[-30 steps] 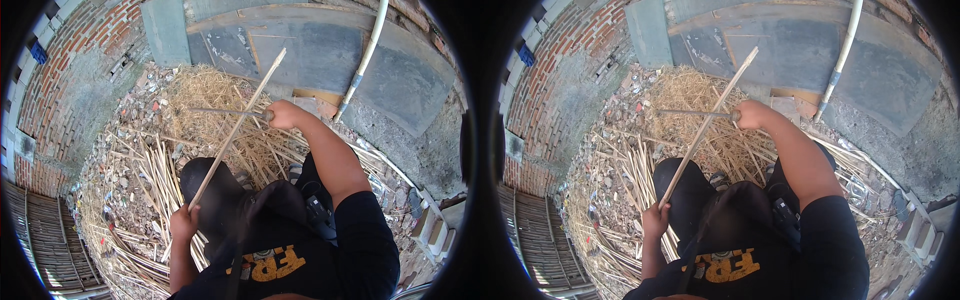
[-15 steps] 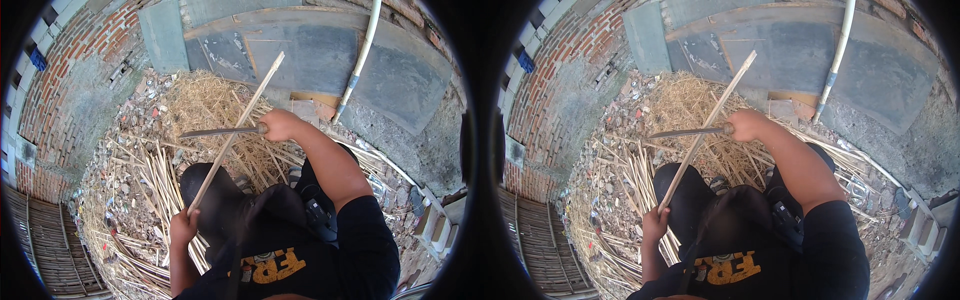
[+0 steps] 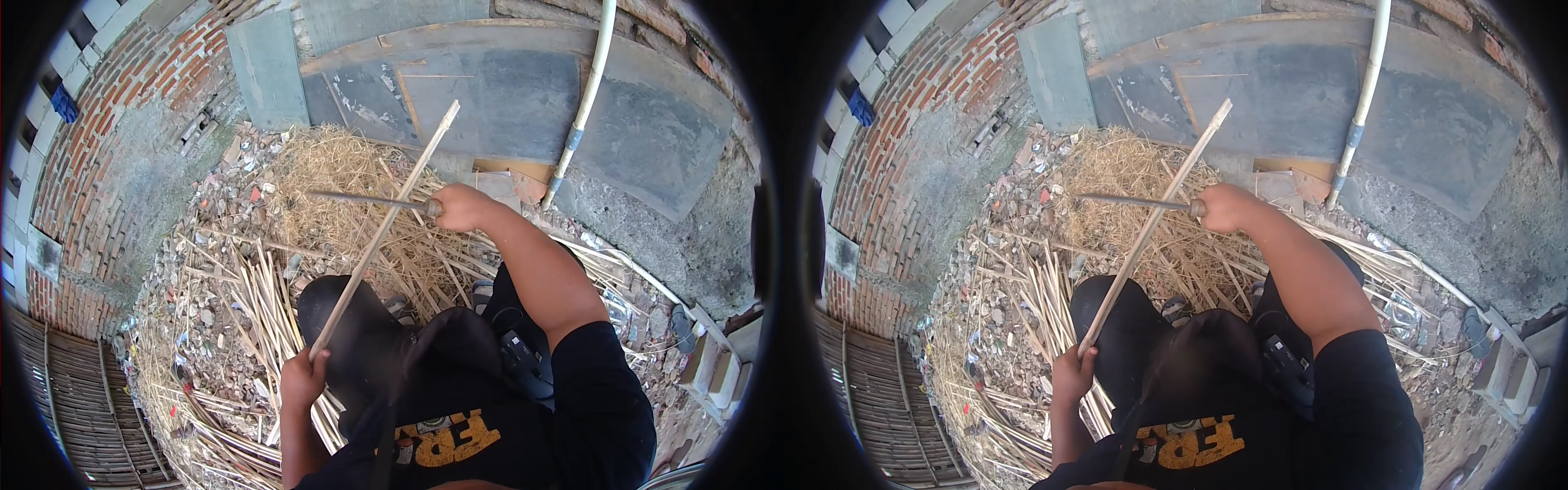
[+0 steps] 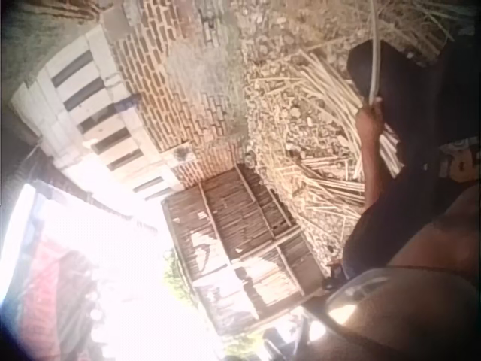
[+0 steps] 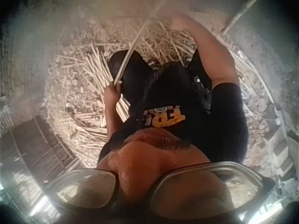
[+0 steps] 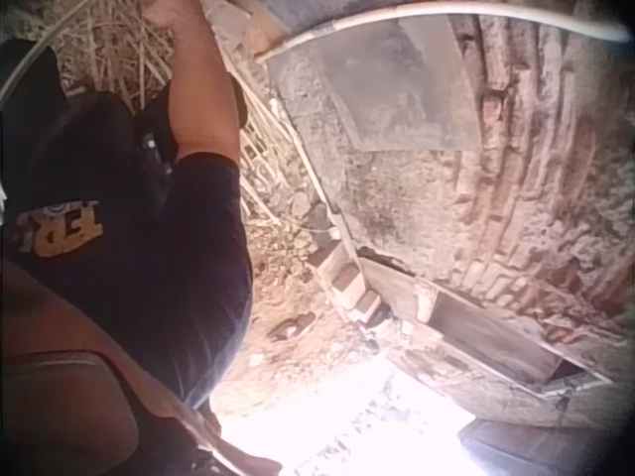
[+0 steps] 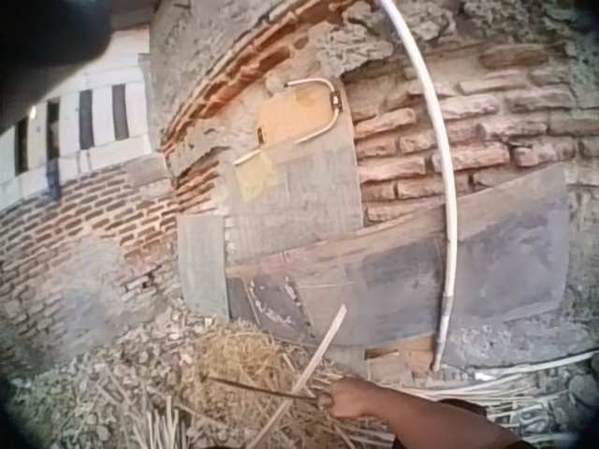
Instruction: The person uses a blade to shave thin layers off a piece of bamboo by hand.
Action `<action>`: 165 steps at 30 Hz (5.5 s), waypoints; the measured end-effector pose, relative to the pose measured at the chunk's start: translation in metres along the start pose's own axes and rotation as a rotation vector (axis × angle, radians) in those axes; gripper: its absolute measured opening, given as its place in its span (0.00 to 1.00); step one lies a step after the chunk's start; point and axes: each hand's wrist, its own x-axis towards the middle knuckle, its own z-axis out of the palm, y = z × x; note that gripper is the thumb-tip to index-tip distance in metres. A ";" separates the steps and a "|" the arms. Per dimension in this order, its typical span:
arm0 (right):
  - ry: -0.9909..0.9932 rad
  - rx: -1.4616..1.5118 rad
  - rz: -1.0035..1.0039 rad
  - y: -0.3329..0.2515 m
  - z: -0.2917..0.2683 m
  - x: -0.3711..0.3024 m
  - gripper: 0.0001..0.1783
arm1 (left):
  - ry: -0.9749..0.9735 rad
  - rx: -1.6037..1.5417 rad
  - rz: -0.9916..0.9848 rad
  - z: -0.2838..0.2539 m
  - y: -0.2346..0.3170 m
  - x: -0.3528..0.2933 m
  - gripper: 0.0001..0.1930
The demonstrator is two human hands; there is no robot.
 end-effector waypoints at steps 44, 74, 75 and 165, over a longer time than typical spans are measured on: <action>0.018 0.031 -0.034 0.000 0.009 0.004 0.20 | -0.010 -0.060 -0.040 0.006 -0.010 0.001 0.25; 0.276 -0.069 -0.069 -0.004 -0.008 -0.006 0.16 | 0.043 -0.178 -0.023 0.011 -0.012 -0.001 0.23; 0.288 -0.115 -0.064 -0.005 -0.009 -0.006 0.15 | 0.049 -0.192 -0.024 0.012 -0.014 -0.001 0.23; 0.072 0.038 -0.072 0.002 0.002 0.006 0.24 | 0.065 -0.073 -0.042 0.007 -0.003 -0.004 0.25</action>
